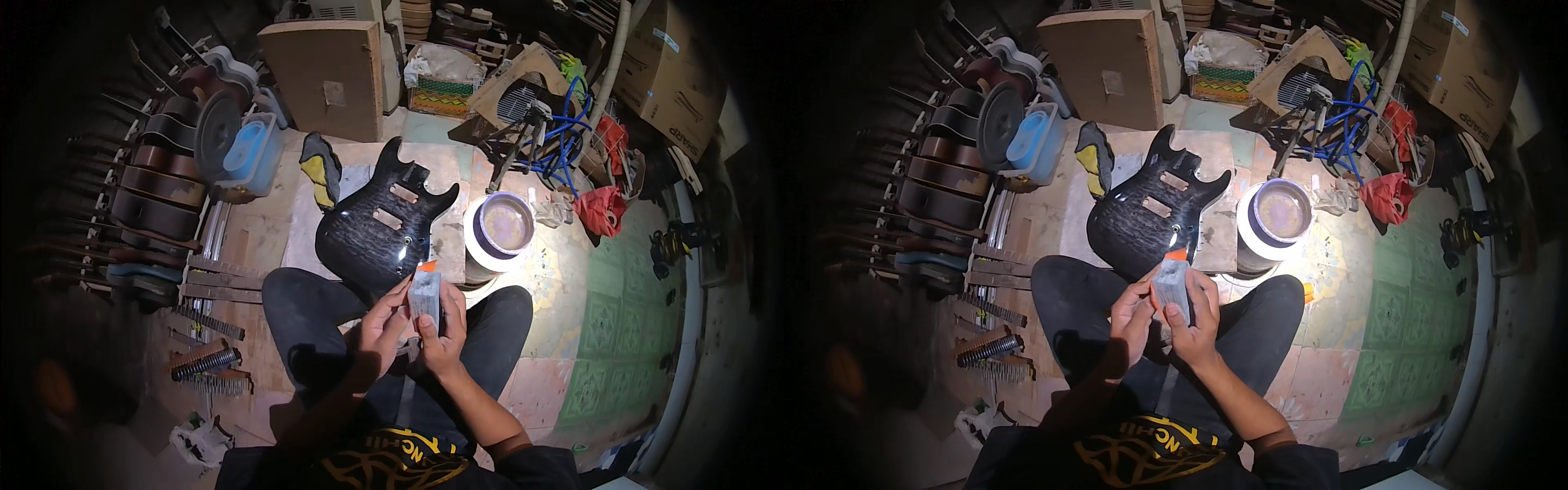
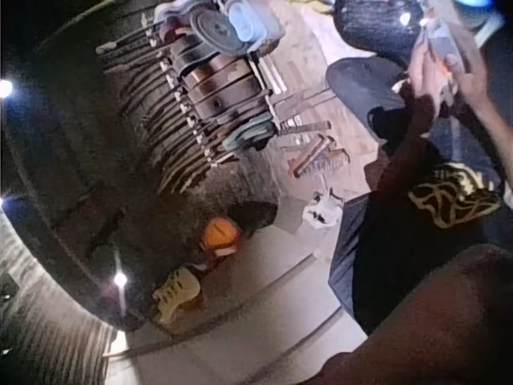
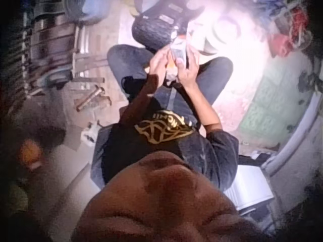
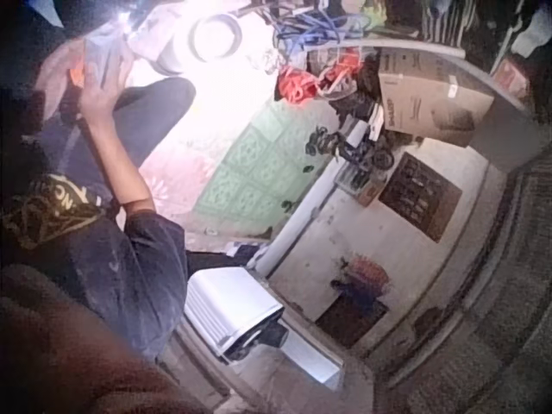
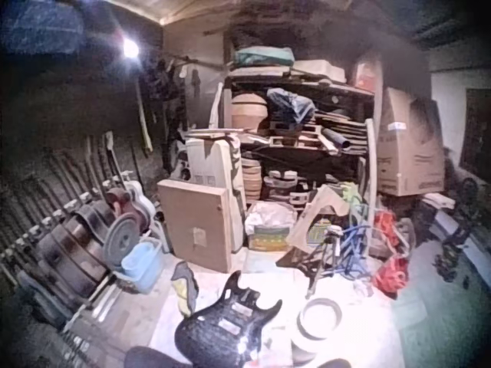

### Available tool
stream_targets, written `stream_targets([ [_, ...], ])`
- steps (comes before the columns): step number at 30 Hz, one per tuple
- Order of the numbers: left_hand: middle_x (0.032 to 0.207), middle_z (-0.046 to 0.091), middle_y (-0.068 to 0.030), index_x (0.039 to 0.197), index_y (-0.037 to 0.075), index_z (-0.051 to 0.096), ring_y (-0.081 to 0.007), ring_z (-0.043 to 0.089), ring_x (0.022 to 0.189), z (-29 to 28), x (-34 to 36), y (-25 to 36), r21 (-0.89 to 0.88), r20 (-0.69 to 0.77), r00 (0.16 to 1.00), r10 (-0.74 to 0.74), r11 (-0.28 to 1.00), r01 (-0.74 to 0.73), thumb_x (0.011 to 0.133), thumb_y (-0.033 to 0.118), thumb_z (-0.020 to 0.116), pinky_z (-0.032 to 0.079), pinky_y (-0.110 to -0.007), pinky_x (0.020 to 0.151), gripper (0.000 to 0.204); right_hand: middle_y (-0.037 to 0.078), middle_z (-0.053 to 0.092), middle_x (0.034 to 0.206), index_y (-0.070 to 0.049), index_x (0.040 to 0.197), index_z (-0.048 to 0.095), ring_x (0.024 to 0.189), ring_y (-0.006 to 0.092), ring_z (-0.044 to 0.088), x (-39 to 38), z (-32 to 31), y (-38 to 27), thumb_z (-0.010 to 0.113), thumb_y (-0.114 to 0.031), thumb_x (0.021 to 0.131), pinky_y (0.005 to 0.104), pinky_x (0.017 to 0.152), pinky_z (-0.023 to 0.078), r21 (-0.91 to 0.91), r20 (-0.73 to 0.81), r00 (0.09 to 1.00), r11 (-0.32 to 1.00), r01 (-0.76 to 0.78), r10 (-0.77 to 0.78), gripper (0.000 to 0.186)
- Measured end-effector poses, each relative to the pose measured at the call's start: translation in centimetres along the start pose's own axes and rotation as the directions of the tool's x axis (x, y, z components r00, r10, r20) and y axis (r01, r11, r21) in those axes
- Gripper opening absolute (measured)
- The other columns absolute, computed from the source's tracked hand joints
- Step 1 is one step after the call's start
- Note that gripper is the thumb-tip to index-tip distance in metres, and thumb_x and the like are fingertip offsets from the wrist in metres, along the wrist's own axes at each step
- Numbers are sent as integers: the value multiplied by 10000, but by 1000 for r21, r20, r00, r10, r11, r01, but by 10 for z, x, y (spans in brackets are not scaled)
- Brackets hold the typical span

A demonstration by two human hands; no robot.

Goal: The person cuts a piece of sandpaper and uses it to sand the surface of a guitar body.

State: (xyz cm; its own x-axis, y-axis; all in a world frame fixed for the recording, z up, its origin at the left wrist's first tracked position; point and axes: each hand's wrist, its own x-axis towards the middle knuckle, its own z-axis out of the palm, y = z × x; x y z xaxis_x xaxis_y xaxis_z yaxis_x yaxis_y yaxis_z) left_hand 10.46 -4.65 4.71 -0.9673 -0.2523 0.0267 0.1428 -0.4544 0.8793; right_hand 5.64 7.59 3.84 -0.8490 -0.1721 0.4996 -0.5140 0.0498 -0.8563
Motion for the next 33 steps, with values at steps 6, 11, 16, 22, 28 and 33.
stream_targets([
  [6,1477,543,-247,1249,-37,556,-277,549,1361,-10,8,-5,-88,15,999,46,995,-45,970,-59,679,429,-430,1160,305,275,550,1413,71,1461,517,1277,384,561,-3,-1,9,597,-345,1047,459,1085,435,29,68,992,993,-110,108,592],
  [11,1326,618,-225,1215,-23,495,-245,613,1253,-15,29,-10,34,-52,999,-17,999,19,896,-113,691,468,-418,1115,385,299,507,1495,41,1505,454,1366,384,532,14,-11,9,721,-290,981,455,1139,407,44,213,965,986,-163,150,675],
  [16,1319,625,-217,1211,-5,499,-252,607,1265,-16,56,-23,114,30,999,-43,993,39,890,-99,690,460,-418,1125,385,217,599,1401,24,1470,474,1293,246,594,27,-30,31,809,-95,911,401,1089,470,276,322,836,800,-532,445,663],
  [22,1302,641,-215,1277,-12,540,-273,643,1214,-22,105,-46,525,-47,981,-190,831,186,834,37,801,495,-411,1059,517,201,641,1333,54,1435,503,1223,241,635,65,-53,80,828,-109,891,385,1055,490,-19,299,809,851,-525,505,654],
  [28,1498,503,-292,1395,-19,563,-452,394,1450,-127,202,-86,951,-300,947,111,115,288,791,392,857,301,-528,1212,788,279,665,1283,-15,1330,597,1197,450,641,148,-145,242,828,-82,833,459,1012,512,-641,-39,890,672,-372,455,551],
  [33,1492,514,-241,1445,29,551,-413,411,1416,-155,225,-103,961,-263,958,112,-60,270,723,505,871,285,-541,1203,922,220,677,1176,-107,1291,621,1096,424,657,148,-174,336,802,-40,819,484,963,512,-851,-98,854,402,-338,512,509],
])
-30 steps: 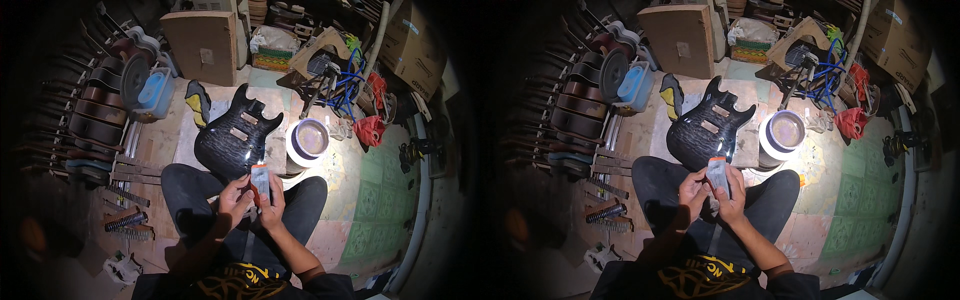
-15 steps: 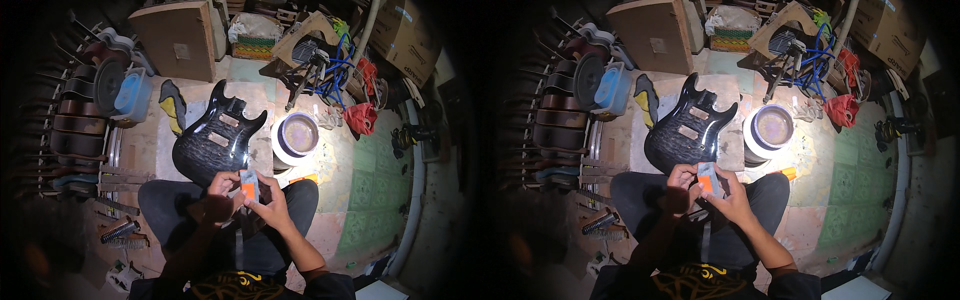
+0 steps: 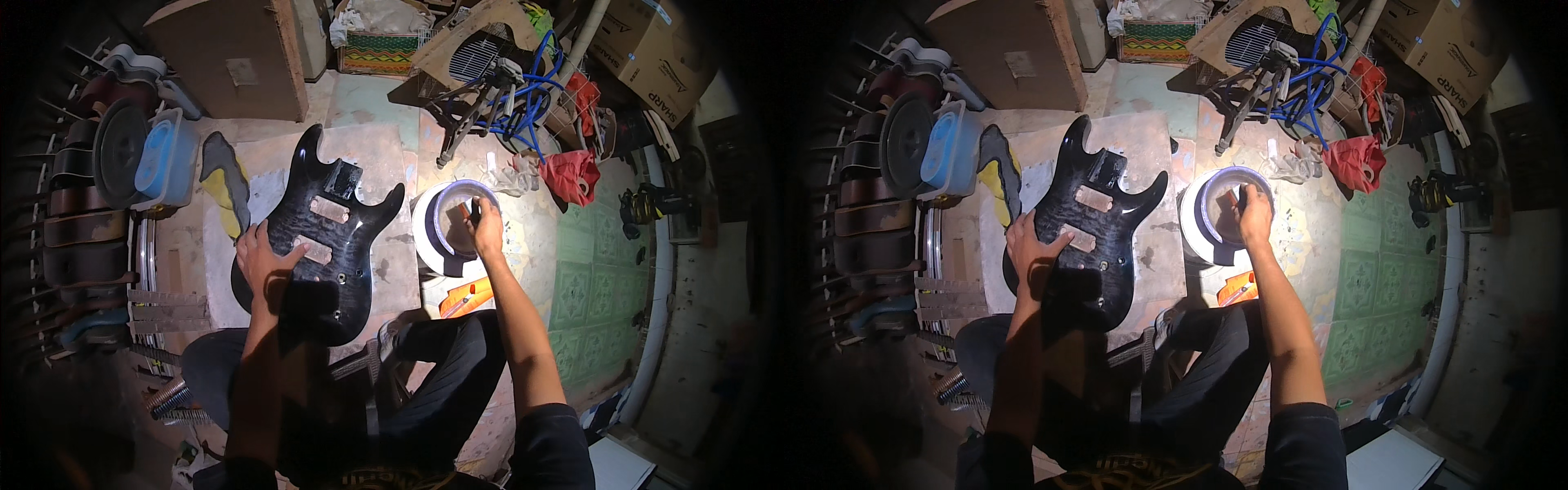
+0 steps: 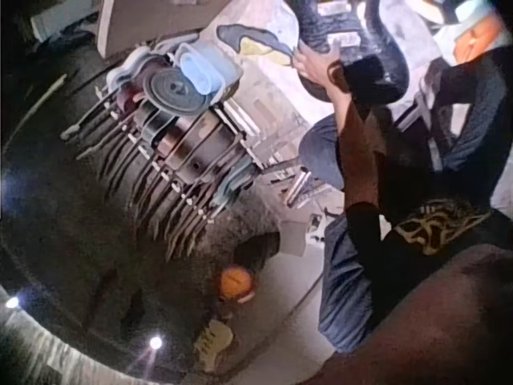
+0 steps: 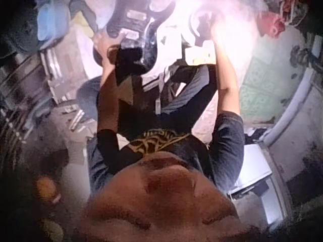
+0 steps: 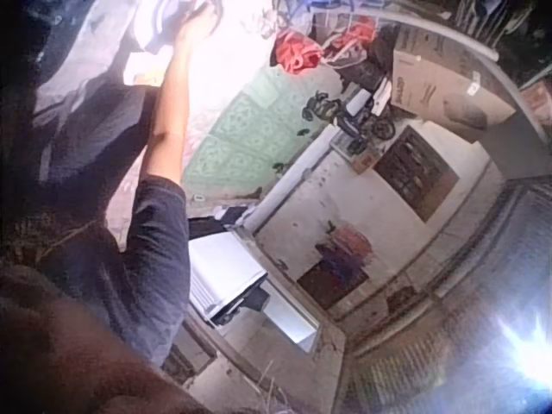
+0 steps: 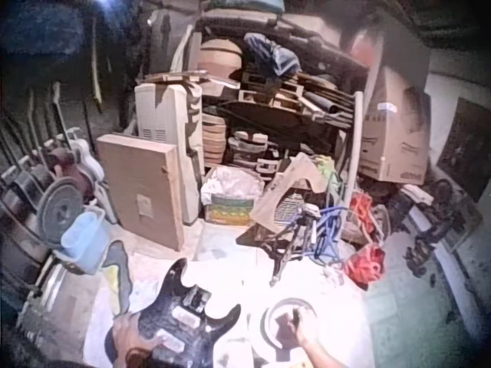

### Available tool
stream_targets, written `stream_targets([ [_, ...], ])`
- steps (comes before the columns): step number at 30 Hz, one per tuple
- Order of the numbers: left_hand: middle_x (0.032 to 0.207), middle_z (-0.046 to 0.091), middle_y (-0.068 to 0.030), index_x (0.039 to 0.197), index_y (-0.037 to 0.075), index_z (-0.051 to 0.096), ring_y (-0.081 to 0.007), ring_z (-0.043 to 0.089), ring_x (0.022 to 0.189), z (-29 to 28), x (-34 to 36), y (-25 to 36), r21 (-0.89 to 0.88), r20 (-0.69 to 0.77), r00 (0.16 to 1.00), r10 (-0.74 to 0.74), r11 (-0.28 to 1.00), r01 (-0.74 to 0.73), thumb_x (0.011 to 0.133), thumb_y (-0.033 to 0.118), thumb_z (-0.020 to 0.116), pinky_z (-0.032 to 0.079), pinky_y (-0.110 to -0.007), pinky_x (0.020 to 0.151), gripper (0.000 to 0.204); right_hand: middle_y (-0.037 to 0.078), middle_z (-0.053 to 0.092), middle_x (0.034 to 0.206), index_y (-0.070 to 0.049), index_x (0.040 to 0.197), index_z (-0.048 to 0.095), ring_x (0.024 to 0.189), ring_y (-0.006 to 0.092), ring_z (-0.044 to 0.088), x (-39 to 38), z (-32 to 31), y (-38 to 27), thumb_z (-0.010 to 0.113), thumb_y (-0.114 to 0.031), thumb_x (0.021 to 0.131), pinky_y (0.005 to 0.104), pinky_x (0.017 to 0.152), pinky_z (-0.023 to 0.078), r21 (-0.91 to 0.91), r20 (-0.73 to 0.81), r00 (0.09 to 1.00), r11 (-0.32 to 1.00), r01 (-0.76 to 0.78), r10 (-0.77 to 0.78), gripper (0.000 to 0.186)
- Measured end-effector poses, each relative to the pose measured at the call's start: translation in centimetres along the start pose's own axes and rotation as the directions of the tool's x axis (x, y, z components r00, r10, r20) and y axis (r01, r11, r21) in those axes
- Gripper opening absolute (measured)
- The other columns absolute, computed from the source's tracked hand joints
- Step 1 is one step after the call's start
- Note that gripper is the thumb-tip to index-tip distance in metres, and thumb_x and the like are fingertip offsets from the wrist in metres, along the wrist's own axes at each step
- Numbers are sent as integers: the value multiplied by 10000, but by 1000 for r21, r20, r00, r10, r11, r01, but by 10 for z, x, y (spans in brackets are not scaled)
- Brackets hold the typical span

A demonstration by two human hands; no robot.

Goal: The person cuts a piece of sandpaper and uses it to sand the surface of a guitar body.

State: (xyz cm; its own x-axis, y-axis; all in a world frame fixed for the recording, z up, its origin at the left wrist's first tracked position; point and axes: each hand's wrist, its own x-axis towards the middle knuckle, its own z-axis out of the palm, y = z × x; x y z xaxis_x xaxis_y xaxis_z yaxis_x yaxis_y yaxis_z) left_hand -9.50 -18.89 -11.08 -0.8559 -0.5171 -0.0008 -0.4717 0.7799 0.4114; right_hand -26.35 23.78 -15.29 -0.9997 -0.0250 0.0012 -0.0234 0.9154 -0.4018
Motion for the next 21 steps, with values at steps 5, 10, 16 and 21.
stream_targets([
  [5,1418,545,-198,1488,65,515,-395,444,1371,5,1,-15,79,-66,998,21,997,-15,713,509,839,261,-541,1204,950,258,601,1281,-153,1278,622,1173,447,611,2,33,4,625,-84,922,507,993,508,-101,102,992,993,-67,77,362],
  [10,1368,545,-206,1510,99,497,-397,464,1335,6,-4,-18,128,-69,998,11,992,-2,751,568,755,287,-532,1174,929,255,609,1244,-144,1287,628,1170,443,607,-5,35,1,556,-114,970,512,980,508,-160,120,992,987,-24,44,326],
  [16,1334,554,-197,1486,94,523,-387,486,1294,13,-20,-17,121,-140,990,-28,992,46,755,634,731,307,-527,1148,933,258,614,1215,-146,1271,641,1171,434,609,-4,35,14,574,-131,968,505,971,511,-144,79,995,988,-55,67,311],
  [21,1288,585,-175,1447,89,562,-384,520,1258,25,-36,-25,109,-357,934,27,994,13,697,541,813,359,-537,1106,911,221,641,1204,-80,1351,608,1161,409,606,1,13,-17,804,-25,806,492,961,507,68,-194,971,986,155,-139,582],
])
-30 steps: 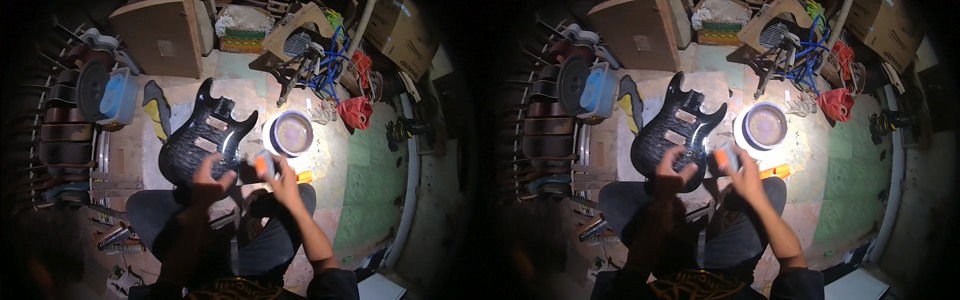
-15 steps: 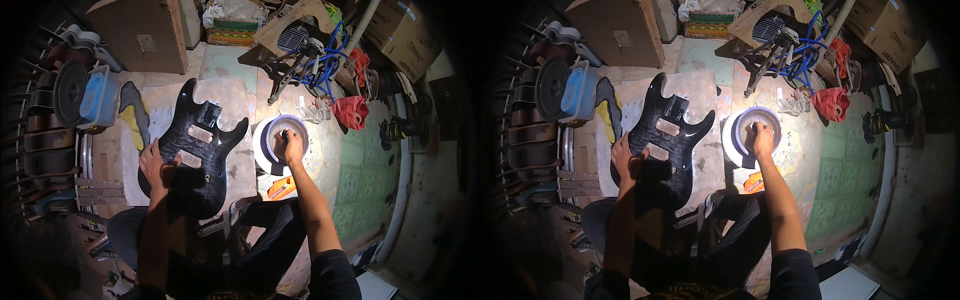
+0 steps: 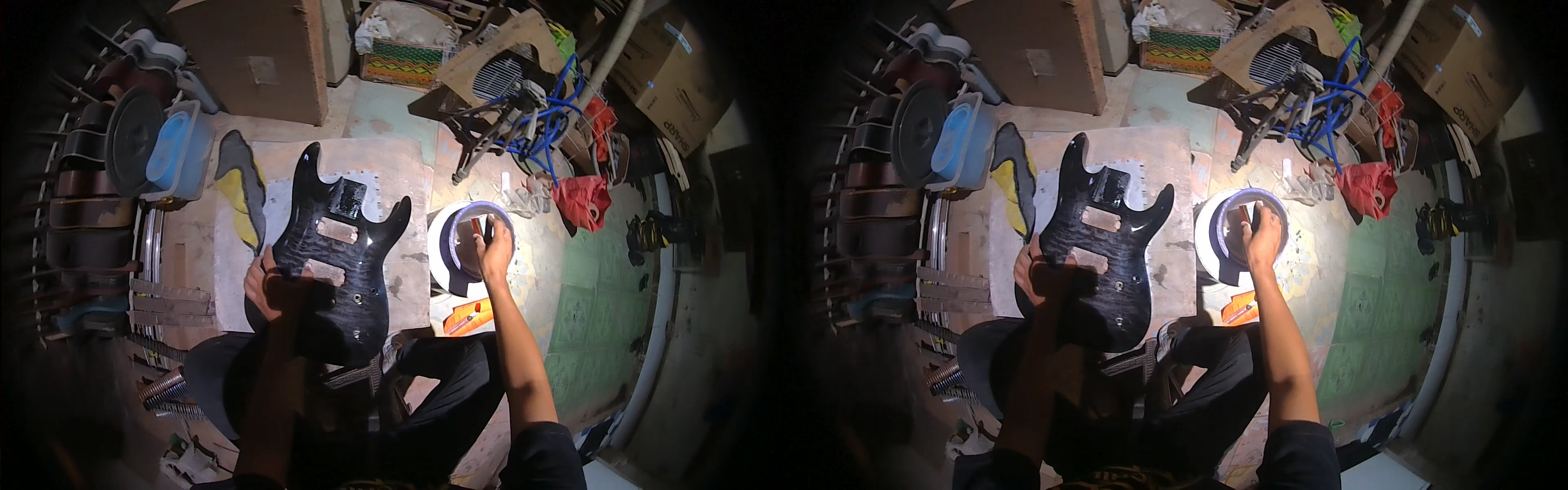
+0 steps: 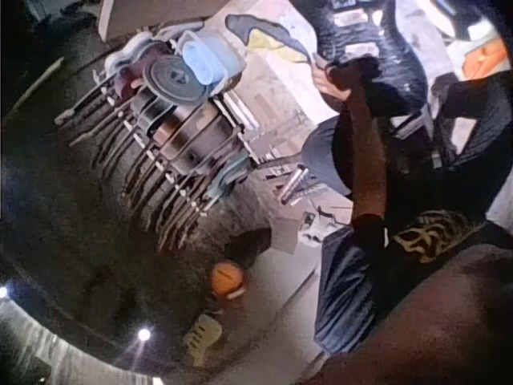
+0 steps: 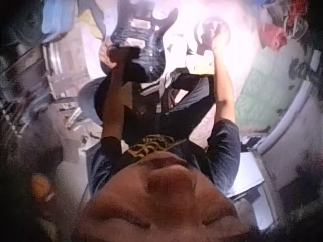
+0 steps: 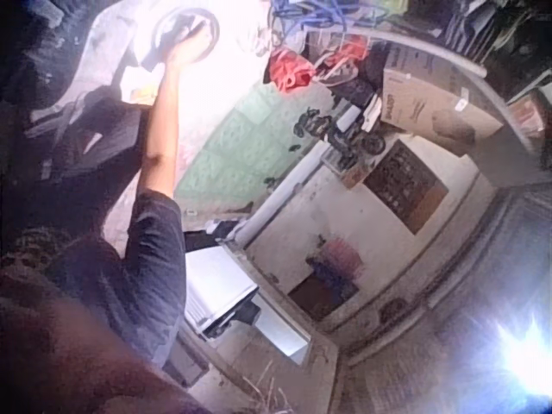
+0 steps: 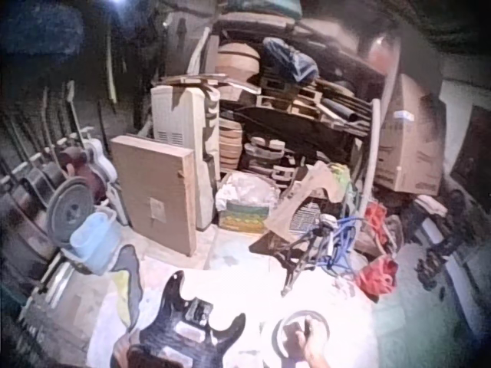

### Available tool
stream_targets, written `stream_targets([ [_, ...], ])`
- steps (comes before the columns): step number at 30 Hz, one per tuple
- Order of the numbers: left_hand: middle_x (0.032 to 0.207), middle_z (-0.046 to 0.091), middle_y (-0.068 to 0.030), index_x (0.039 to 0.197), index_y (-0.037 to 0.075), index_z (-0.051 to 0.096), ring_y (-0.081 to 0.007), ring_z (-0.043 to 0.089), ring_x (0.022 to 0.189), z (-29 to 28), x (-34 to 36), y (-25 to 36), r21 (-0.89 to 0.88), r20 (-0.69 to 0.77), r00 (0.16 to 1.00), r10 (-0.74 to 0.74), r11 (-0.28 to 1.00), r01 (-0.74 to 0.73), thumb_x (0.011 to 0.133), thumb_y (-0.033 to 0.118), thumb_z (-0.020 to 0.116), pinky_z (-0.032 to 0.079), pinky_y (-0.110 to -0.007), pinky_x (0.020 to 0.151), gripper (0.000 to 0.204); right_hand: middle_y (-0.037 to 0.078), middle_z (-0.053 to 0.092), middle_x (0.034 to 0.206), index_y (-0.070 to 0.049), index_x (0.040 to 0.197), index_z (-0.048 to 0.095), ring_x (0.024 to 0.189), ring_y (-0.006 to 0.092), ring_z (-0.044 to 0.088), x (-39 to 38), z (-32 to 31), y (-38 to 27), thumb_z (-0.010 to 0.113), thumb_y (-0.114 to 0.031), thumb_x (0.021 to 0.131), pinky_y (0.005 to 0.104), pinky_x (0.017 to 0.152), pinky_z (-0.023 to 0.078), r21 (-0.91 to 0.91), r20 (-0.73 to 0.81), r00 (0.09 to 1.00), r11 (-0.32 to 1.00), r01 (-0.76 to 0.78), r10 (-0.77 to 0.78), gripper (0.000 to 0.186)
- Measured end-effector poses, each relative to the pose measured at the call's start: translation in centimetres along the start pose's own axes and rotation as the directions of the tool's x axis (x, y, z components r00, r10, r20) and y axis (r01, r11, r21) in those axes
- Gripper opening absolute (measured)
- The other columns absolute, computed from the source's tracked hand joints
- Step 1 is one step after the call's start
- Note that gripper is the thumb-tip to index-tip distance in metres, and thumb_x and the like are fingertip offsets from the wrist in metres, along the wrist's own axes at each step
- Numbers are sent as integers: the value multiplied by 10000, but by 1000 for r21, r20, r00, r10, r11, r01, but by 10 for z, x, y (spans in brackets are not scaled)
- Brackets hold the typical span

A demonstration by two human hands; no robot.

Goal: The person cuts a piece of sandpaper and uses it to sand the surface of a guitar body.

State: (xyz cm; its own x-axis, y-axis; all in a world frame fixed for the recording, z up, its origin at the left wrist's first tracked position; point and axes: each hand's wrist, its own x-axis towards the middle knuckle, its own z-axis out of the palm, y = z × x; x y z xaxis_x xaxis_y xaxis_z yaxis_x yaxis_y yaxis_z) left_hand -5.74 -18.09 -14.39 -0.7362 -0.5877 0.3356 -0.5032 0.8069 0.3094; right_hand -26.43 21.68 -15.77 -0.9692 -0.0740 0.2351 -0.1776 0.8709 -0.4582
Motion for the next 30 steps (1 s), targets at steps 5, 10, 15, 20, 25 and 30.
stream_targets([
  [5,1251,615,-269,1430,12,572,-416,583,1188,-21,1,20,110,190,968,-162,984,143,710,569,830,417,-541,1075,946,224,678,1194,-12,1341,644,1134,396,630,-7,-22,-107,804,-113,844,456,1017,484,217,83,986,969,121,-142,532],
  [10,1506,480,-300,1507,44,498,-476,429,1411,-37,9,48,93,264,948,-180,983,161,771,638,798,347,-574,1168,992,217,634,1245,-121,1414,629,1123,400,607,-6,-8,-171,799,-34,815,432,995,495,151,210,924,944,292,-319,629],
  [15,1653,310,-243,1587,127,417,-477,260,1533,-32,8,58,37,378,922,-80,997,72,786,663,756,328,-636,1168,1021,254,610,1273,-148,1432,626,1140,423,589,-11,15,-180,740,11,811,457,995,485,45,265,922,959,280,-282,651],
  [20,1665,312,-211,1597,158,413,-458,289,1523,-28,10,56,79,396,909,-127,991,104,758,679,758,349,-661,1111,1046,283,609,1280,-150,1458,602,1149,446,588,-6,10,-184,695,-27,868,477,1002,480,126,364,908,976,175,-210,610],
  [25,1681,292,-189,1604,181,404,-425,277,1530,-23,8,53,73,400,908,-129,991,108,747,691,756,307,-665,1134,1057,292,589,1311,-160,1475,591,1206,464,564,-44,24,-187,760,26,745,492,1046,459,66,274,920,960,272,-280,772],
  [30,1675,310,-182,1600,187,414,-416,290,1524,-22,8,58,70,391,911,-134,991,116,742,692,760,308,-661,1132,1054,293,584,1311,-125,1466,592,1151,451,565,-3,19,-185,617,61,859,490,1015,460,-36,205,953,972,234,-222,636],
])
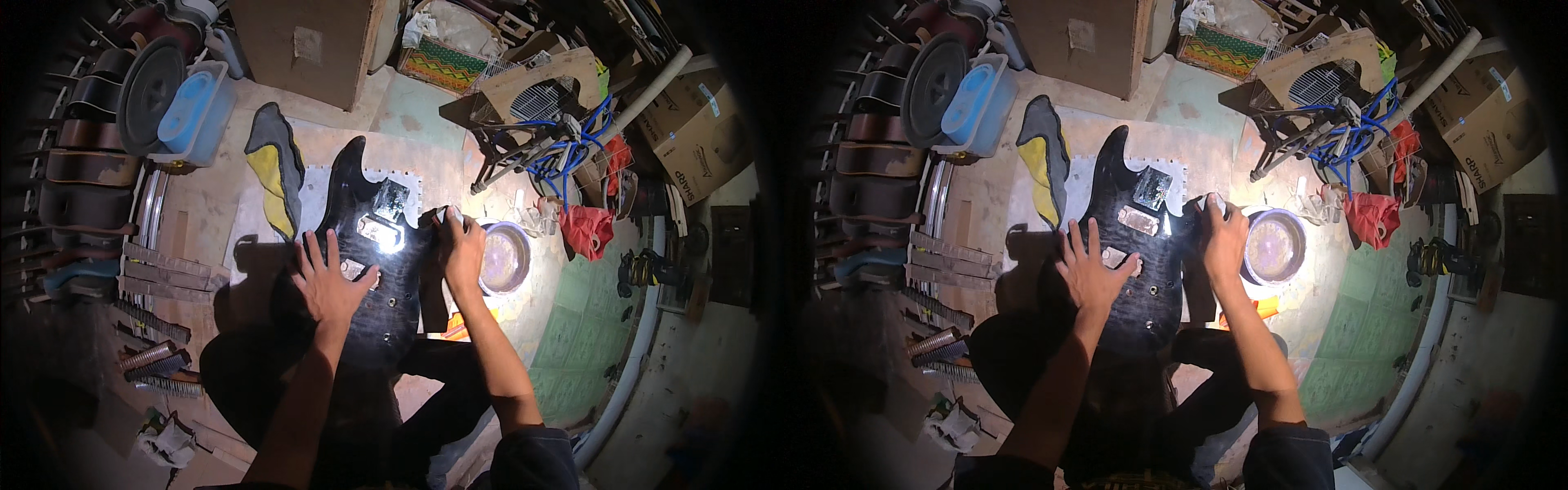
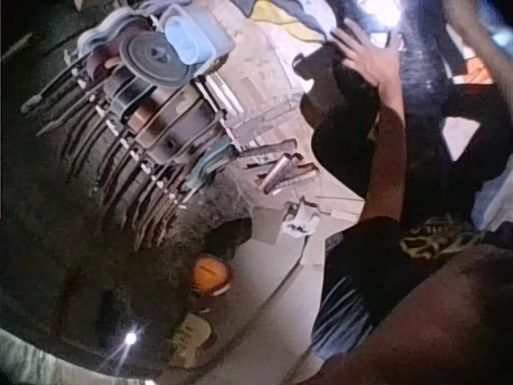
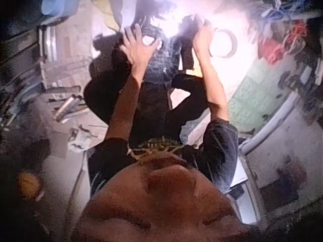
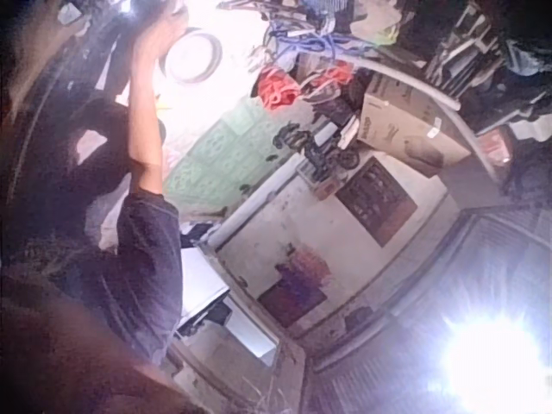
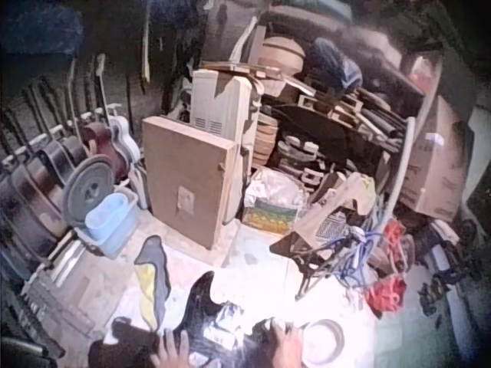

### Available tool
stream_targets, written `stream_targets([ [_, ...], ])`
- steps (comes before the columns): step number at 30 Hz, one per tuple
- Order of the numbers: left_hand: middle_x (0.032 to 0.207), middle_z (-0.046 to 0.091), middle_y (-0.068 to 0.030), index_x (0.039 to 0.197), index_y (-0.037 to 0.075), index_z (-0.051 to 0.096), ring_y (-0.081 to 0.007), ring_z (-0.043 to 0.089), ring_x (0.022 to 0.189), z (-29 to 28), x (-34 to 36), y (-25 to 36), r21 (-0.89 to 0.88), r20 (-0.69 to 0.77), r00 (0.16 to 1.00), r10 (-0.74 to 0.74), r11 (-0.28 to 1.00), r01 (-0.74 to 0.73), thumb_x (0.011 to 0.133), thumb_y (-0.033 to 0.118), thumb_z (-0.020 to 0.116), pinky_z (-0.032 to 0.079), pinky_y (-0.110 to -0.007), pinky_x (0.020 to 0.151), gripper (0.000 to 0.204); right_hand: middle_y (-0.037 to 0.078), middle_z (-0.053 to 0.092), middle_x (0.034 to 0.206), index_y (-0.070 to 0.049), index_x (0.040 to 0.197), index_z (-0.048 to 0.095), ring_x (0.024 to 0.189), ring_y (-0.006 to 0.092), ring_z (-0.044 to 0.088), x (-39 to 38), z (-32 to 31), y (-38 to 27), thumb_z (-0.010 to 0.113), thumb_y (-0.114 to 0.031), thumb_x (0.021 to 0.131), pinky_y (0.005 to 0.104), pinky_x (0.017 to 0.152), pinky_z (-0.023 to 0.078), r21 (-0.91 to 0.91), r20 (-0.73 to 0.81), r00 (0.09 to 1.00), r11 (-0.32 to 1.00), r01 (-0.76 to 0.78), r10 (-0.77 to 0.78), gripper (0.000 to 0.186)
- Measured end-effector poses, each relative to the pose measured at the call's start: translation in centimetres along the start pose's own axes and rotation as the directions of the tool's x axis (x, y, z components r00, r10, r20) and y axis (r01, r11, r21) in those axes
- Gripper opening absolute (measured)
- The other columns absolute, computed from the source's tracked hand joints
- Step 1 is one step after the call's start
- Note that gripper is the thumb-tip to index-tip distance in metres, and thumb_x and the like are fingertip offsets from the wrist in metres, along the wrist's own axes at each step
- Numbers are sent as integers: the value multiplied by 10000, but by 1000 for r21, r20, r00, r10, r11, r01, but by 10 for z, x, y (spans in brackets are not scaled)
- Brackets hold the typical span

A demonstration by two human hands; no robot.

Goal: The person cuts a piece of sandpaper and uses it to sand the surface of a guitar body.

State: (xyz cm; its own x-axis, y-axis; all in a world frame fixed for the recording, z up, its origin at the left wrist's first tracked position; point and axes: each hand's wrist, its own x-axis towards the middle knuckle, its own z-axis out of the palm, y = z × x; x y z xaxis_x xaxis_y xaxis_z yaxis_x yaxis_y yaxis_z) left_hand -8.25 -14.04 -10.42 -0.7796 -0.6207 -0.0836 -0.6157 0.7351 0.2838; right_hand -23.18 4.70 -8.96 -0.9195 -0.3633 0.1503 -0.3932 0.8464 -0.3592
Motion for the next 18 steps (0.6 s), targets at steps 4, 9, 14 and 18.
stream_targets([
  [4,1674,308,-189,1602,187,411,-416,286,1527,-2,2,-2,15,3,1000,-2,1000,2,745,693,758,294,-664,1143,1054,286,595,1296,-116,1426,624,1165,446,568,-33,5,-21,604,42,892,477,1017,461,74,64,998,997,8,-13,557],
  [9,1671,306,-206,1597,193,420,-427,278,1529,-2,2,1,-2,6,1000,21,1000,-21,756,687,757,281,-663,1153,1032,284,605,1288,-112,1415,629,1193,452,567,-12,6,-11,647,31,859,479,1029,466,112,30,995,988,-102,99,575],
  [14,1653,328,-223,1557,205,486,-447,267,1529,4,-1,-8,-78,-46,991,122,989,-126,790,628,773,286,-635,1168,921,279,597,1306,-106,1435,606,1192,454,568,-15,3,-12,695,58,783,484,1033,466,24,73,997,1000,10,-12,678],
  [18,1632,358,-231,1506,239,549,-455,289,1519,13,-1,-10,-51,-112,951,288,954,-295,873,541,745,274,-632,1192,728,289,597,1300,-141,1453,599,1156,445,578,-35,16,-25,672,55,825,498,1017,465,55,-12,999,997,-52,52,663],
])
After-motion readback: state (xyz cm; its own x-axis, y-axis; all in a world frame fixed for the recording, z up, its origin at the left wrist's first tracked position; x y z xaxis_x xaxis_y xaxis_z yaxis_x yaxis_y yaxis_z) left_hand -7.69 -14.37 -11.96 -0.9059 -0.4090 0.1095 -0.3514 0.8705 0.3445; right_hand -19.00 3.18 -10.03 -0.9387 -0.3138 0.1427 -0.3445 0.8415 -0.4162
